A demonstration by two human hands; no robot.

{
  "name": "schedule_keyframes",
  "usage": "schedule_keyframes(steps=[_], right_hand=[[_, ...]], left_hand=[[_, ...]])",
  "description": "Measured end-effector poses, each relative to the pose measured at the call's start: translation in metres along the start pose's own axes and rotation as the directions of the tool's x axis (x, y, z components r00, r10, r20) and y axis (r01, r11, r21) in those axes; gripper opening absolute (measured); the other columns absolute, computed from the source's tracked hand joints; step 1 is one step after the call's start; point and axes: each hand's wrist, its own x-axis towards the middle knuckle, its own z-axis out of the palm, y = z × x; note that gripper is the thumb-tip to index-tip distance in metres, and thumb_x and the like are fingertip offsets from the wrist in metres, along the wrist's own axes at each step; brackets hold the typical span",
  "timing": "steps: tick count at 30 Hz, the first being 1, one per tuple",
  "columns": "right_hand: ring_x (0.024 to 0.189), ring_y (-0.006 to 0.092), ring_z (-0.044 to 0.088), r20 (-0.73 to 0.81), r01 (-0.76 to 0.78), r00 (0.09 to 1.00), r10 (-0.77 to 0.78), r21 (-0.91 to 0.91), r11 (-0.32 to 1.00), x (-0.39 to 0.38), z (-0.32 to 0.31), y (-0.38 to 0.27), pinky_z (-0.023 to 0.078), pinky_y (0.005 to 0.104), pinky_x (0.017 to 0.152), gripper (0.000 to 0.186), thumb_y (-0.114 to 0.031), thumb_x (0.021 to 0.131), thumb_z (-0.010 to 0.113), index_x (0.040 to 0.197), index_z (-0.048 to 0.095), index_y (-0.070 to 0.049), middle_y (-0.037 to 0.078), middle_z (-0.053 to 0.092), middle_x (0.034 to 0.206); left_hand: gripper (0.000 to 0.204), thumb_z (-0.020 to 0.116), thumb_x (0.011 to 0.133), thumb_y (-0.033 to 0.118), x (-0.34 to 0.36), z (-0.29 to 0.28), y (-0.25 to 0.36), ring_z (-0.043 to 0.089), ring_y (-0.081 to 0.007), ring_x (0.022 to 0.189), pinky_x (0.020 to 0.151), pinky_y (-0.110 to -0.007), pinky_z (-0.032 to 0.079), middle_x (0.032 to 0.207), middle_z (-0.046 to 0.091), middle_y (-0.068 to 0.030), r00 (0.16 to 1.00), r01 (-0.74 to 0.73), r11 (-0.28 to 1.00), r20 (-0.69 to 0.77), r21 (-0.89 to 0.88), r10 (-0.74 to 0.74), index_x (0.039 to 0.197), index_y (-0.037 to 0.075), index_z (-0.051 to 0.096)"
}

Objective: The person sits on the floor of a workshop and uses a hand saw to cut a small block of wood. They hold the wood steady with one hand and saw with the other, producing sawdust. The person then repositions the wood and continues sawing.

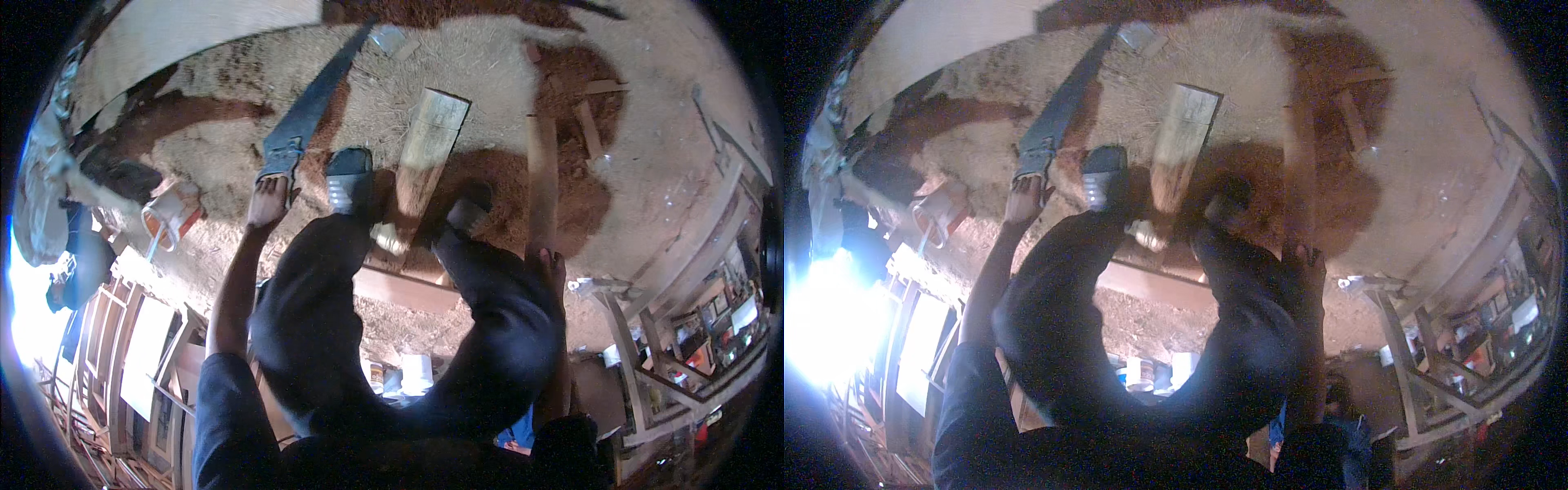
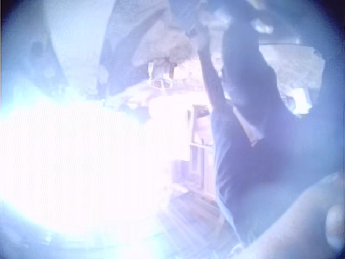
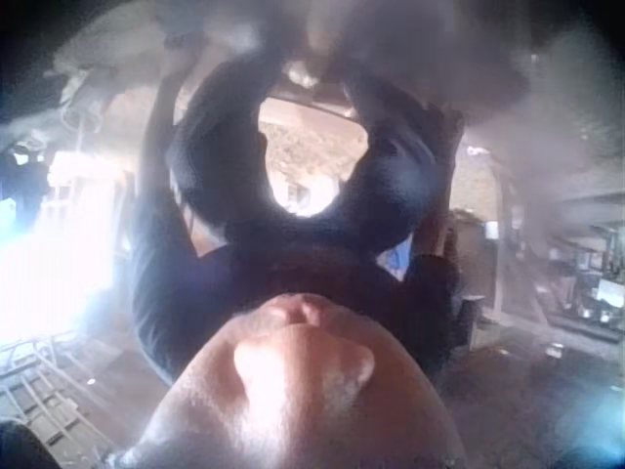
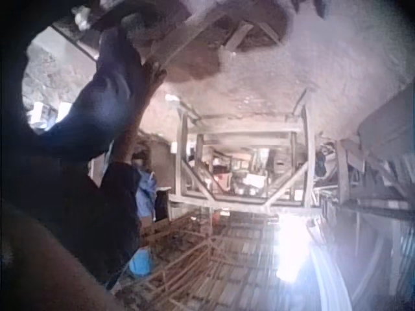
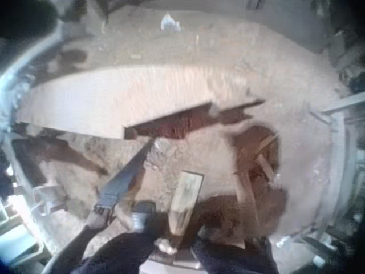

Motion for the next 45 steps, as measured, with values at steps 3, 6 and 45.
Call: schedule_keyframes(steps=[3, 6, 45], right_hand=[[0.096, 0.0306, 0.061, 0.024, 0.03, 0.999, -0.031, 0.065, 0.997, -0.005, 0.021, 0.001, 0.048, 0.0407, 0.083, 0.061, -0.051, 0.089, 0.062, 0.115, 0.055, 0.003, 0.02, 0.063, 0.107], [0.097, 0.0311, 0.06, 0.001, 0.053, 0.999, -0.054, 0.114, 0.992, -0.012, 0.035, 0.014, 0.047, 0.0408, 0.084, 0.06, -0.051, 0.091, 0.06, 0.116, 0.054, 0.003, 0.02, 0.063, 0.108], [0.096, 0.0247, 0.063, 0.01, 0.899, 0.426, -0.905, 0.107, 0.425, 0.126, 0.172, -0.004, 0.049, 0.0355, 0.087, 0.045, -0.035, 0.1, 0.051, 0.13, 0.049, -0.001, 0.016, 0.063, 0.113]], left_hand=[[0.053, 0.065, 0.087, 0.043, -0.001, 0.056, -0.024, 0.053, -0.0427, 0.105, 0.095, -0.054, 0.04, 0.109, 0.055, -0.028, 0.999, 0.029, 0.998, -0.037, -0.058, -0.032, 0.111, -0.003, 0.051], [0.069, 0.076, 0.076, 0.041, 0.007, 0.102, -0.012, 0.046, -0.0444, 0.11, 0.096, -0.054, 0.038, 0.118, 0.049, -0.0248, 0.991, 0.116, 0.992, -0.072, 0.048, -0.113, 0.122, 0.0, 0.045], [0.068, 0.09, 0.067, 0.029, 0.085, -0.176, 0.193, 0.059, -0.0147, 0.106, 0.095, -0.032, 0.048, 0.11, 0.064, -0.0092, 0.824, -0.566, 0.069, -0.559, -0.822, 0.095, 0.121, 0.003, 0.057]])
